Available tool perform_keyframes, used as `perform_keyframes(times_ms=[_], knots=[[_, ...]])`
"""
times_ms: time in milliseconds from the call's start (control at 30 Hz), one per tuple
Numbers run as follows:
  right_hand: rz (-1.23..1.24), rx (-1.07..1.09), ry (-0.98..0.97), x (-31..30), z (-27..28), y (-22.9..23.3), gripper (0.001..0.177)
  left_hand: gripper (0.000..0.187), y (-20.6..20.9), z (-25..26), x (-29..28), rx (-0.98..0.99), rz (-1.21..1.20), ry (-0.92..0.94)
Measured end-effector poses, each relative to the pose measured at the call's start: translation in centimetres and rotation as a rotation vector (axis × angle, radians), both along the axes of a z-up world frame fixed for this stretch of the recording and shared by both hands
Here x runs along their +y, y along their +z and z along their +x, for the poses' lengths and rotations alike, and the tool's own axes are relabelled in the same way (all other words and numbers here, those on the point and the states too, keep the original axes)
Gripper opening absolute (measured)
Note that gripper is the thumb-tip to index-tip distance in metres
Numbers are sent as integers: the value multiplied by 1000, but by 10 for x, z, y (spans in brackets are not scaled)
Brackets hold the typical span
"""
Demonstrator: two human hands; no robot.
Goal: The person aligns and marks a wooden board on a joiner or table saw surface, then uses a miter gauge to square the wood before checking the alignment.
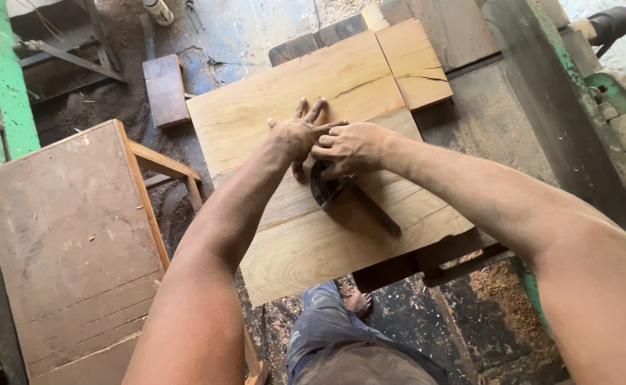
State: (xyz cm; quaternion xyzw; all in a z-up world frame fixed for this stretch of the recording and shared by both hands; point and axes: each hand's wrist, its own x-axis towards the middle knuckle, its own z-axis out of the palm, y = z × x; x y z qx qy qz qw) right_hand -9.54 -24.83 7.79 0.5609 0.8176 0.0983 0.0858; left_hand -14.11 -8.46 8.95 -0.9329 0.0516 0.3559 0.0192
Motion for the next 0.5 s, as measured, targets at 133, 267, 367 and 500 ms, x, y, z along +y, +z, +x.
perform_keyframes(times_ms=[133,267,367,500], knots=[[-69,-6,24,16,0,-2,16,156,3,1,1,34,17,-1],[-102,-68,64,9,-3,20,15,153,-3,-1,0,-2,-8,49],[-387,-106,-329,-21,-9,51,51,150,-4,-1,0,3,-7,70],[-252,-221,-301,-105,-34,96,18,153,-2,-3,2,-8,-13,57]])
